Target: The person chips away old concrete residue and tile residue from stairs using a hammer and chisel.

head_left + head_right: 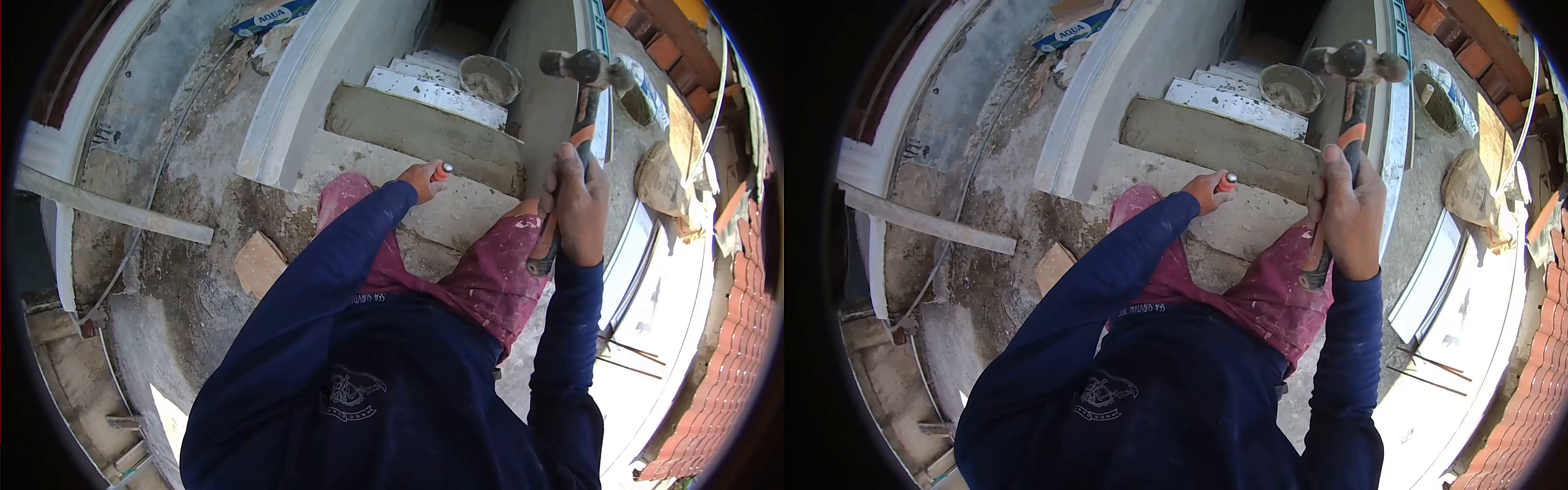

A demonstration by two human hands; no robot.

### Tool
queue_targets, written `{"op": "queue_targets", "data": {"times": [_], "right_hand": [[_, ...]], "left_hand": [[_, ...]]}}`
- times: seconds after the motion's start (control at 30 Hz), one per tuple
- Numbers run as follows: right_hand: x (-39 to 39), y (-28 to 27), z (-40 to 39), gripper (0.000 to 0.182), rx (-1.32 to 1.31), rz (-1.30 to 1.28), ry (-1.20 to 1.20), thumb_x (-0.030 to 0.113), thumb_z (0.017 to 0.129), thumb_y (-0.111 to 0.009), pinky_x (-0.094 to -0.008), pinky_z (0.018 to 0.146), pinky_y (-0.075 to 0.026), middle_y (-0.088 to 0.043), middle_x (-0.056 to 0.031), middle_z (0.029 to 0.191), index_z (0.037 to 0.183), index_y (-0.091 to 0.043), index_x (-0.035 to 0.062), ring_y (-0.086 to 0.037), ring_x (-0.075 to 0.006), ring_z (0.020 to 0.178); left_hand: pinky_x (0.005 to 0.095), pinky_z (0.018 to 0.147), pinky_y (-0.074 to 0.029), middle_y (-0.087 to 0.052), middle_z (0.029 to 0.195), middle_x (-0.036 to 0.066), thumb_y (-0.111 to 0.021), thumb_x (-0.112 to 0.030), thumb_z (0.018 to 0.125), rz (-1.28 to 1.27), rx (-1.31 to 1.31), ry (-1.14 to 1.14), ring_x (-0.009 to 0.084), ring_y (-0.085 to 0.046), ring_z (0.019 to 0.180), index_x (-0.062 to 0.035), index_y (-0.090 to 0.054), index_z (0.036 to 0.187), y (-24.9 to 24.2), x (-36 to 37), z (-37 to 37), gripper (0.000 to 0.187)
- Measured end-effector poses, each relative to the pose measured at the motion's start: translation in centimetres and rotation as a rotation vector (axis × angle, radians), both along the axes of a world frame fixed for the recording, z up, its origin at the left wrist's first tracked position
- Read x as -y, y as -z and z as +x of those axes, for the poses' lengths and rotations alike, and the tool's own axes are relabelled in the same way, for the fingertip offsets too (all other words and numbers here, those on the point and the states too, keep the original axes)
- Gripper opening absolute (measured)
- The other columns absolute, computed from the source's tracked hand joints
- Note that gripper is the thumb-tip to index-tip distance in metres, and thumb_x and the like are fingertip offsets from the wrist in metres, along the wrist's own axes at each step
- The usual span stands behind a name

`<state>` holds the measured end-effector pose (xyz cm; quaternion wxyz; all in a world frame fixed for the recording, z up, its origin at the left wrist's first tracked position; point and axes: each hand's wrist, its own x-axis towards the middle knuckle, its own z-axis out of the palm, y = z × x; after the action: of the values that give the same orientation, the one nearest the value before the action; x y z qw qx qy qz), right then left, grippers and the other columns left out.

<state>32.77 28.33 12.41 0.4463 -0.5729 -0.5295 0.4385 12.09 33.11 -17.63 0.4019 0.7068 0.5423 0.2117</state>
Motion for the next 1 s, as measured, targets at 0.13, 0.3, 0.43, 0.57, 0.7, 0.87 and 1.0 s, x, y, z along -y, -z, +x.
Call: {"op": "queue_targets", "data": {"times": [0.13, 0.3, 0.43, 0.57, 0.7, 0.87, 1.0], "right_hand": [[-2.0, -6.6, -0.3, 0.029, -0.305, 0.533, 0.092, 0.032, 0.103, -0.046, -0.0253, 0.052, -0.040, -0.046, -0.0035, 0.070, 0.092, -0.049, 0.0057, -0.046, -0.0118, 0.056], [2.6, 18.9, -0.9, 0.027, 0.461, -0.112, -0.238, 0.026, 0.097, -0.056, -0.0343, 0.055, -0.046, -0.057, -0.0072, 0.067, 0.089, -0.055, -0.0006, -0.056, -0.0179, 0.056], [2.5, 11.6, -0.6, 0.027, -0.067, -0.458, -0.085, 0.026, 0.098, -0.055, -0.0282, 0.042, -0.040, -0.050, -0.0019, 0.059, 0.084, -0.052, 0.0029, -0.049, -0.0115, 0.044], [-0.6, -1.9, 0.7, 0.028, 0.082, 0.182, 0.031, 0.029, 0.099, -0.056, -0.0230, 0.041, -0.038, -0.051, -0.0001, 0.063, 0.088, -0.054, 0.0027, -0.049, -0.0073, 0.045], [-3.0, -6.6, -0.8, 0.030, -0.329, 0.602, 0.112, 0.029, 0.102, -0.050, -0.0302, 0.052, -0.045, -0.052, -0.0063, 0.069, 0.090, -0.051, 0.0011, -0.051, -0.0142, 0.055], [2.0, 18.6, -0.8, 0.027, 0.469, 0.044, -0.170, 0.027, 0.099, -0.053, -0.0279, 0.047, -0.044, -0.056, -0.0067, 0.065, 0.090, -0.051, 0.0014, -0.055, -0.0141, 0.049], [1.1, 6.8, -0.3, 0.027, 0.035, -0.333, -0.148, 0.025, 0.100, -0.052, -0.0259, 0.037, -0.037, -0.048, -0.0017, 0.060, 0.082, -0.048, 0.0044, -0.045, -0.0103, 0.040]], "left_hand": [[0.0407, 0.087, -0.050, -0.066, 0.104, 0.022, -0.070, -0.030, 0.086, -0.025, 0.012, -0.011, 0.0383, -0.064, 0.099, -0.0030, -0.053, 0.121, -1.7, 0.7, -0.4, 0.047], [0.0408, 0.090, -0.049, -0.066, 0.108, 0.023, -0.070, -0.031, 0.085, -0.005, 0.008, -0.083, 0.0381, -0.063, 0.104, -0.0022, -0.052, 0.124, 0.6, 1.2, -0.7, 0.051], [0.0403, 0.092, -0.049, -0.065, 0.113, 0.023, -0.070, -0.033, 0.085, -0.053, 0.000, -0.013, 0.0371, -0.062, 0.108, -0.0019, -0.050, 0.128, -0.9, 0.4, -1.1, 0.057], [0.0404, 0.090, -0.049, -0.066, 0.110, 0.022, -0.070, -0.033, 0.086, -0.028, -0.008, 0.011, 0.0376, -0.063, 0.105, -0.0036, -0.050, 0.129, 0.5, -0.4, -0.5, 0.056], [0.0412, 0.090, -0.050, -0.066, 0.110, 0.023, -0.071, -0.031, 0.084, 0.002, -0.026, -0.041, 0.0381, -0.063, 0.105, -0.0028, -0.052, 0.126, 0.2, 0.7, -0.6, 0.054], [0.0420, 0.090, -0.049, -0.066, 0.110, 0.024, -0.070, -0.032, 0.085, -0.047, -0.056, -0.006, 0.0397, -0.062, 0.104, -0.0032, -0.049, 0.131, -0.9, -0.3, -0.5, 0.058], [0.0424, 0.089, -0.049, -0.066, 0.109, 0.024, -0.070, -0.033, 0.086, -0.033, -0.054, 0.033, 0.0394, -0.063, 0.103, -0.0033, -0.050, 0.129, -0.5, 0.3, 0.0, 0.056]]}}
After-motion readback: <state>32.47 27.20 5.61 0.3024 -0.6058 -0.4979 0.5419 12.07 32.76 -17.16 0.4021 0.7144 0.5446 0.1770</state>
